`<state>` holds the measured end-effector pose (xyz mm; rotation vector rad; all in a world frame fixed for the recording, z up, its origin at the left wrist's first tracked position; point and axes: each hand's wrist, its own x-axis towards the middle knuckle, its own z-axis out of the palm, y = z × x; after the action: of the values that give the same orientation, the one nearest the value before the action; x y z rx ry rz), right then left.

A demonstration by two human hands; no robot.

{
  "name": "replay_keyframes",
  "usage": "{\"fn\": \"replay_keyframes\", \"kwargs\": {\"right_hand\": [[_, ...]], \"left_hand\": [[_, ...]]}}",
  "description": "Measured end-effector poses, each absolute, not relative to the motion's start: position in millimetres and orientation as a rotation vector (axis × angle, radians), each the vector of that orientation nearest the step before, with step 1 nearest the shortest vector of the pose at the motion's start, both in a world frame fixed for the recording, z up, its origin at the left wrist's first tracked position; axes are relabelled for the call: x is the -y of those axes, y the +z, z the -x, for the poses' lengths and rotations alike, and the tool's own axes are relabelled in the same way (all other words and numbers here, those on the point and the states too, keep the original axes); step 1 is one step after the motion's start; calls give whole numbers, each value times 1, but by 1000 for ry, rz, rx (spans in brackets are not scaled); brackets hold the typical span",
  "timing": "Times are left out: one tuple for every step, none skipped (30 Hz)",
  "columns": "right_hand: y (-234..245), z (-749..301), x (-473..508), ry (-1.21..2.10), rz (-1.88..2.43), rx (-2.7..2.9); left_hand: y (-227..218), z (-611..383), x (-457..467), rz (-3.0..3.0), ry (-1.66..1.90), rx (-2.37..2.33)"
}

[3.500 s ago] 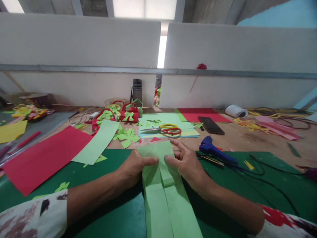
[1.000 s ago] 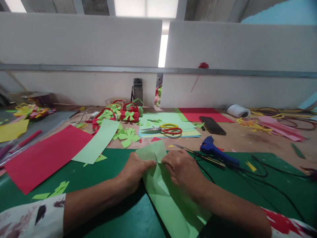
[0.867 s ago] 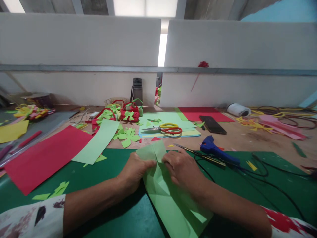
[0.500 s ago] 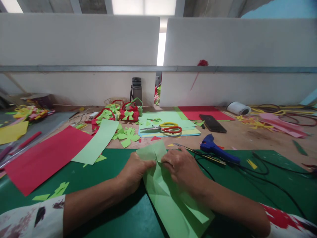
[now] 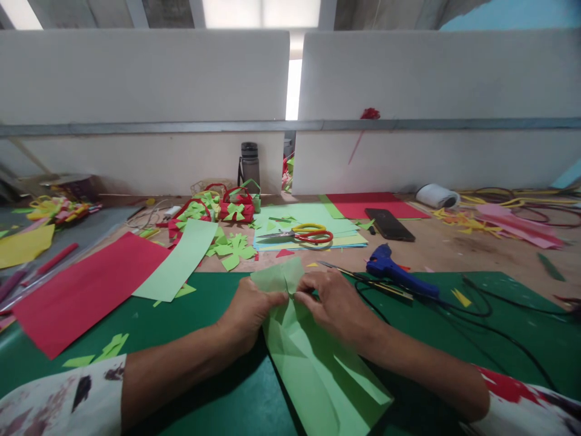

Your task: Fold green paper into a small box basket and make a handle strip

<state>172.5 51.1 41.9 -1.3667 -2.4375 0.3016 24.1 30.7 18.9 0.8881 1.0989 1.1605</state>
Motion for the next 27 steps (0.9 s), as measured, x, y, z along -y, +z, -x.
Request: {"fn": "replay_keyframes", "kwargs": {"right_hand": [[42,-173,-51,302,1367,2435],[42,-173,-51,298,1369,2431],[42,-173,-51,294,1372,2426],[41,-173,-51,288,1376,2421],[41,-173,-51,282,1382,2417],[40,-173,-51,277,1386,2413],[40,-173,-50,274,1390,2410],[40,-173,-50,272,1393,2407],[40,-173,-50,273,1396,2405],[41,-173,-50,275,1400,2402],[41,-172,-49,279,1405,2401],[42,-172,-49,284,1410,2400],[43,-172,-48,288,1416,2399],[43,-172,-48,293,1422,2399],[44,-172,-47,297,1428,2399],[44,-172,-47,301,1435,2399],[44,-171,-46,305,1441,2399],[45,-171,-46,310,1446,2400],[46,-171,-45,317,1451,2403],[47,-171,-45,327,1457,2407],[48,-171,-45,341,1460,2415],[50,-171,-44,359,1460,2427],[52,-172,-44,379,1459,2441],[54,-173,-43,398,1456,2456],[56,-174,-43,415,1453,2471],[58,-175,-42,428,1448,2483],[59,-176,-42,437,1443,2494]], "left_hand": [[19,-24,-31,-892,1160,-1106],[19,-25,-31,-894,1160,-1115],[19,-25,-31,-896,1161,-1125],[19,-25,-31,-897,1161,-1135],[19,-26,-31,-898,1161,-1144],[19,-26,-31,-899,1160,-1152],[20,-26,-31,-901,1158,-1159],[20,-26,-31,-903,1155,-1165],[21,-27,-32,-905,1155,-1173],[21,-27,-32,-906,1156,-1183],[22,-28,-31,-908,1159,-1194],[22,-28,-31,-910,1163,-1206],[23,-29,-31,-914,1167,-1218],[23,-29,-31,-918,1172,-1230],[24,-29,-31,-924,1174,-1242],[24,-30,-31,-930,1175,-1252],[25,-30,-30,-938,1178,-1261],[25,-30,-30,-947,1181,-1269],[25,-30,-30,-958,1185,-1276],[26,-30,-30,-970,1193,-1281],[26,-30,-31,-985,1203,-1285],[27,-29,-31,-1002,1216,-1288],[27,-29,-32,-1020,1228,-1288],[27,-28,-33,-1038,1238,-1286],[28,-28,-33,-1054,1247,-1283],[28,-27,-34,-1066,1251,-1280],[28,-27,-34,-1073,1251,-1279]]}}
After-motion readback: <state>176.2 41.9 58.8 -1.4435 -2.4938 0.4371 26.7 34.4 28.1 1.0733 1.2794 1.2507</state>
